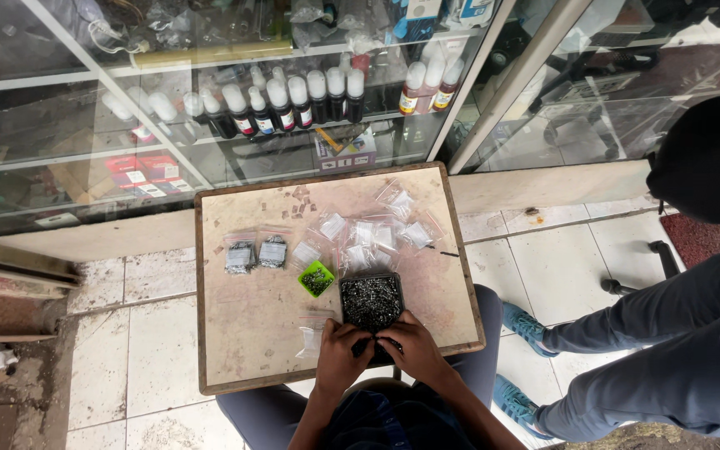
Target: The person sorts small black screws and green components from a tray into individual plastic bags by hand.
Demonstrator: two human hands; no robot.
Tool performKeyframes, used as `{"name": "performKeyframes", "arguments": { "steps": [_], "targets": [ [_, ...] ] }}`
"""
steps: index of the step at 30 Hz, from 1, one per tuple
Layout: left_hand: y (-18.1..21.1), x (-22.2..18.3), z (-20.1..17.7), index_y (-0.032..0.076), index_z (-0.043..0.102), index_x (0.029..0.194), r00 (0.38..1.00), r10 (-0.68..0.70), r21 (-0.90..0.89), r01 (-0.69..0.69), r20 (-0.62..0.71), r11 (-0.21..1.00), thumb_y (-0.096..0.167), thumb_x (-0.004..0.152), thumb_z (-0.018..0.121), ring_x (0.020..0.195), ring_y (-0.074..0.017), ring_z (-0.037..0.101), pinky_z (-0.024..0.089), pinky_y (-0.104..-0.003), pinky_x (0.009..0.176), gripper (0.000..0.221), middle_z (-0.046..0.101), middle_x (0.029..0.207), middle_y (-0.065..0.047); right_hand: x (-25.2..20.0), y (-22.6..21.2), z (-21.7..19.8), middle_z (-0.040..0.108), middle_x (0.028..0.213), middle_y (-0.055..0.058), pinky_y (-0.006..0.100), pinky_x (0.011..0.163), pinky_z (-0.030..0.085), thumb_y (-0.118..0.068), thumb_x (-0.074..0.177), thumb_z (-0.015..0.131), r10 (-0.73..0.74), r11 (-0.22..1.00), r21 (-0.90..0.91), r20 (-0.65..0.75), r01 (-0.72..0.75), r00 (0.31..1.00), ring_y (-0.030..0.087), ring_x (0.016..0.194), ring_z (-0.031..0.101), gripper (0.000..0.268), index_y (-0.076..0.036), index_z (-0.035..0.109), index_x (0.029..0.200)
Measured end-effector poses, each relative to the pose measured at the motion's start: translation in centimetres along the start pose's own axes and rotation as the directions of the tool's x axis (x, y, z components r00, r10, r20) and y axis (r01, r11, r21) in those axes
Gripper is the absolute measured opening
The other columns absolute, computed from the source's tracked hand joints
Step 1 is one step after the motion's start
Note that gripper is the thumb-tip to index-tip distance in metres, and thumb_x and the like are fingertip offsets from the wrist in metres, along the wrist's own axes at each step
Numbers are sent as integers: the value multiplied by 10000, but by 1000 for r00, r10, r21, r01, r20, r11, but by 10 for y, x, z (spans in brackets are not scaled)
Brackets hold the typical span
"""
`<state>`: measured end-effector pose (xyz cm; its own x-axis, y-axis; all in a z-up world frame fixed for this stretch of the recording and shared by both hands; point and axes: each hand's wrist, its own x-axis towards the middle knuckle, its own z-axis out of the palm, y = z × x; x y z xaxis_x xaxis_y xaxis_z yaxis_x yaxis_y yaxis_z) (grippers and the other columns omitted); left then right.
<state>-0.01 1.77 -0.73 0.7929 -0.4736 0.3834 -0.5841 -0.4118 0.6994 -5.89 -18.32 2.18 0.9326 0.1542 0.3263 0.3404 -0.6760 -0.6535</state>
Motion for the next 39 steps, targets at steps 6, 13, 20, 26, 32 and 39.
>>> {"name": "performKeyframes", "arguments": {
  "steps": [6,13,20,26,32,39],
  "targets": [
    [3,4,-11,123,814,1055,999,-36,-102,36,5,994,190,955,758,888,-319,570,507,-452,810,133,775,907,-69,-2,3,4,736,830,44,380,729,464,-208,977,760,29,1000,-8,7,-29,1000,249,870,544,114,-96,739,976],
    [-3,44,-68,157,835,933,914,-153,-165,97,-375,982,148,869,898,656,-221,671,556,-325,627,90,687,711,-19,30,-2,-8,755,807,38,409,723,579,-176,927,815,-10,995,96,-154,25,988,270,769,706,92,-140,785,1006],
    [-47,70,-92,117,830,1002,903,-79,105,136,-422,985,187,870,920,815,-252,632,566,-387,748,174,604,869,-28,110,-69,-52,753,789,72,389,646,558,-109,977,753,-216,945,119,-473,305,854,267,671,650,98,-35,800,1022],
    [-49,44,-83,129,816,1137,899,-205,106,264,-387,959,184,921,873,908,-245,540,518,-383,829,230,487,960,-24,132,-46,5,730,932,158,436,683,568,-104,1025,718,-190,964,114,-341,241,921,303,770,684,290,33,681,1278],
    [-4,14,-57,216,837,1023,946,-196,130,235,-258,963,237,775,908,911,-299,548,512,-429,815,259,522,948,-35,66,-29,-2,690,979,95,424,779,597,-112,1055,674,-29,997,-67,-39,27,999,280,909,687,280,-52,708,1327],
    [10,6,-4,279,776,741,992,-110,521,125,-59,844,348,695,897,943,-322,499,383,-458,741,147,429,990,-11,-4,8,18,616,873,10,403,744,528,-209,839,831,97,883,-469,161,-10,982,258,982,559,85,-140,783,846]
  ]
}}
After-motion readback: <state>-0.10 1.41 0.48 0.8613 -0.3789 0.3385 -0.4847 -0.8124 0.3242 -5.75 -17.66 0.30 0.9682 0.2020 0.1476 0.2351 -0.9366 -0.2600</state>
